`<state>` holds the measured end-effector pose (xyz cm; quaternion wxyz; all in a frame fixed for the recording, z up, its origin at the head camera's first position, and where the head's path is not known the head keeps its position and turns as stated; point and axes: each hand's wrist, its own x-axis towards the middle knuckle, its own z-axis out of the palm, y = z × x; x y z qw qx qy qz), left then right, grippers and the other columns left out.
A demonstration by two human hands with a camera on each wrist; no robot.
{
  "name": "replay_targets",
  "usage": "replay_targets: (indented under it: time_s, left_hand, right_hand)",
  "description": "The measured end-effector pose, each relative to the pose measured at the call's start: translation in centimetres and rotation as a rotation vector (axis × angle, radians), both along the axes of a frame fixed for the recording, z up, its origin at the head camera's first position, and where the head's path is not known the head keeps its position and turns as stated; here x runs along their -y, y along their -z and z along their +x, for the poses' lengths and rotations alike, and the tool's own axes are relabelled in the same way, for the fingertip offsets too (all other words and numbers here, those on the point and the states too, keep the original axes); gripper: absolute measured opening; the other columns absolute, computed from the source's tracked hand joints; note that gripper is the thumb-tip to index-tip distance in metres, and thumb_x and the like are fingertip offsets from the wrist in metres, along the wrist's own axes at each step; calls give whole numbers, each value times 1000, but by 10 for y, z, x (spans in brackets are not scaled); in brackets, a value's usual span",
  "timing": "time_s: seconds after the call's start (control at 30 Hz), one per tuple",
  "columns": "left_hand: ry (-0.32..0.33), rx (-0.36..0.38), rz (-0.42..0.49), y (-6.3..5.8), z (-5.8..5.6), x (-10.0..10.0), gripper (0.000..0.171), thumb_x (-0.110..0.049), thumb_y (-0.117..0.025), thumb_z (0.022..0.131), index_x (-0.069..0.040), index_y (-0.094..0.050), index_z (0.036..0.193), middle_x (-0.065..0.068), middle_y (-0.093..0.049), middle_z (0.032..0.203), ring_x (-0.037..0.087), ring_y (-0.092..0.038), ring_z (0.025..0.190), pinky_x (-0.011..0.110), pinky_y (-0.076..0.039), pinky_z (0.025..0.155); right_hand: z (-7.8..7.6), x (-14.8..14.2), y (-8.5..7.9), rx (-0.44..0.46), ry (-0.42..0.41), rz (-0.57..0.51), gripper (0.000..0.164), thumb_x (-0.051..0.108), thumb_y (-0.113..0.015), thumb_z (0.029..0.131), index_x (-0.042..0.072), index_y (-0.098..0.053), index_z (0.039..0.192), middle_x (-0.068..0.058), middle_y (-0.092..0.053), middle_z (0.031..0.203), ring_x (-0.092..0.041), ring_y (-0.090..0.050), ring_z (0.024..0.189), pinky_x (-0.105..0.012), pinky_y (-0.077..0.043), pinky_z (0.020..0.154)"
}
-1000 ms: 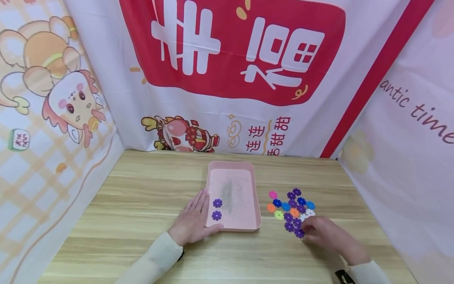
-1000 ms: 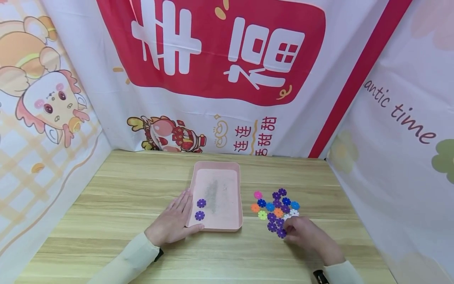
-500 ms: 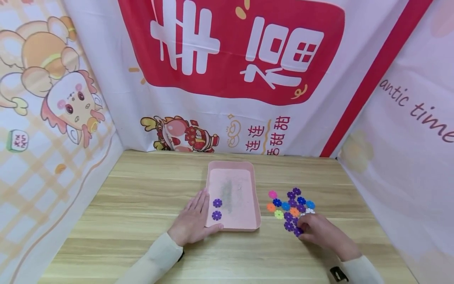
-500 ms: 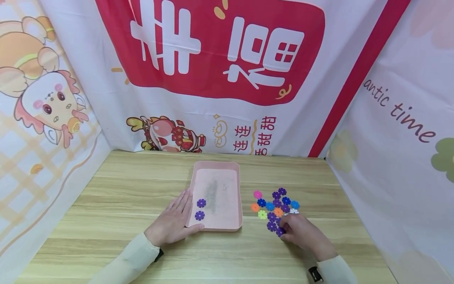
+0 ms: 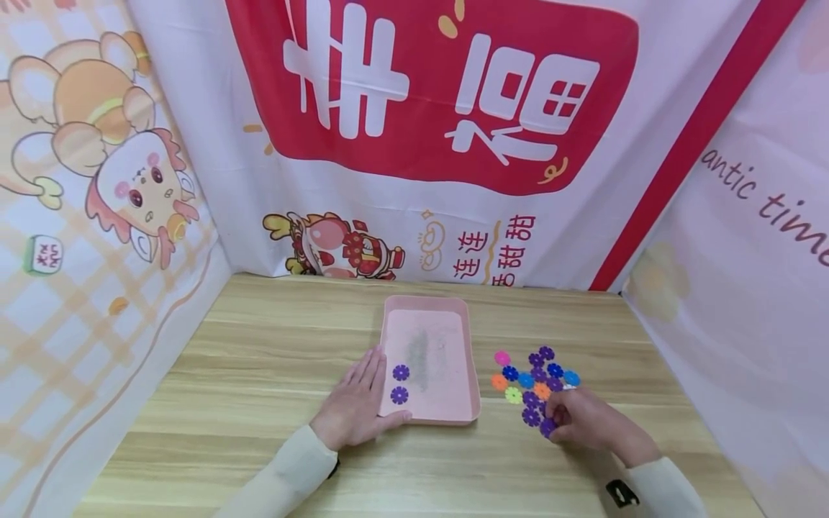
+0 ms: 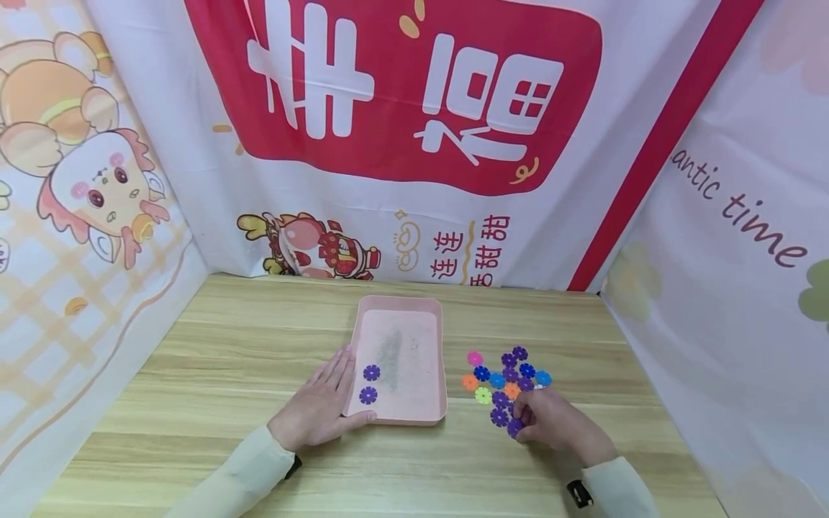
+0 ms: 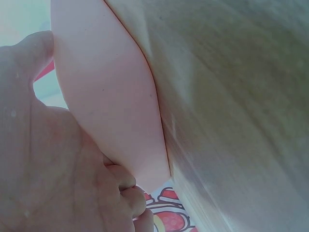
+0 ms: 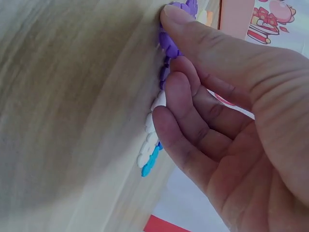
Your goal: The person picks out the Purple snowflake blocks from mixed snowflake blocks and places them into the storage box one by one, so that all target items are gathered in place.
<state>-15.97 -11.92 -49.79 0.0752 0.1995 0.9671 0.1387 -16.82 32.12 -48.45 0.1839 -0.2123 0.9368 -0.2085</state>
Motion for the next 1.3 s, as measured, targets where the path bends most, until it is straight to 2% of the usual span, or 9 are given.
replay_targets:
  time_s: [0.17,0.33,0.57,0.73,0.83,1.03,1.2,1.3]
  left_hand:
    - [3,-14,24,3,0,0,110,-71,-57,98,7,-20,165,25,-13,176,41,-14,165,56,-21,134]
    - [5,-22,30,4,0,2,111,-73,-55,97,8,-20,165,25,-13,176,41,-15,165,57,-22,134]
    - [-6,-6,9,-3,2,1,110,-74,-54,98,6,-21,165,24,-13,176,40,-16,165,55,-23,134]
    - [-6,-6,10,-1,1,0,110,-75,-53,97,6,-20,166,24,-13,176,39,-15,165,55,-22,135]
    - [-6,-8,11,-1,0,0,110,-75,-53,98,6,-20,166,24,-13,176,39,-15,165,55,-21,135]
    - [-1,-9,14,-1,1,-1,110,-73,-55,98,6,-21,165,24,-13,176,40,-15,165,55,-21,135]
    - [-6,-7,24,1,2,0,110,-72,-58,97,7,-21,165,24,-13,176,41,-15,165,56,-21,135]
    - [-2,-16,20,1,1,0,111,-72,-57,97,7,-21,165,25,-14,176,41,-16,165,56,-22,134]
  right_hand:
    - [-5,-5,-7,-2,-73,-17,15,12,-83,89,19,-71,86,11,-67,82,0,-57,74,-21,-53,64]
    - [-14,-5,-18,-60,-171,-58,16,8,-80,91,17,-71,83,11,-68,80,3,-56,72,-20,-52,62]
    - [-27,10,-39,-50,-171,-25,12,6,-76,95,14,-74,86,7,-71,81,2,-58,70,-20,-53,61]
    - [-42,26,-56,-59,-193,42,11,9,-75,98,15,-75,88,9,-70,81,1,-58,69,-19,-55,63]
    - [-54,38,-67,-79,-219,59,13,8,-73,99,15,-75,88,6,-71,82,0,-57,69,-19,-55,64]
    - [-77,67,-84,-64,-214,100,10,13,-72,101,17,-77,93,2,-74,85,-5,-60,70,-19,-57,69]
    - [-95,97,-96,-67,-229,121,10,16,-72,102,20,-78,94,4,-75,87,-7,-63,74,-23,-61,75]
    - [-106,116,-97,-77,-247,142,11,15,-72,101,19,-77,93,5,-75,87,-7,-65,75,-25,-61,76]
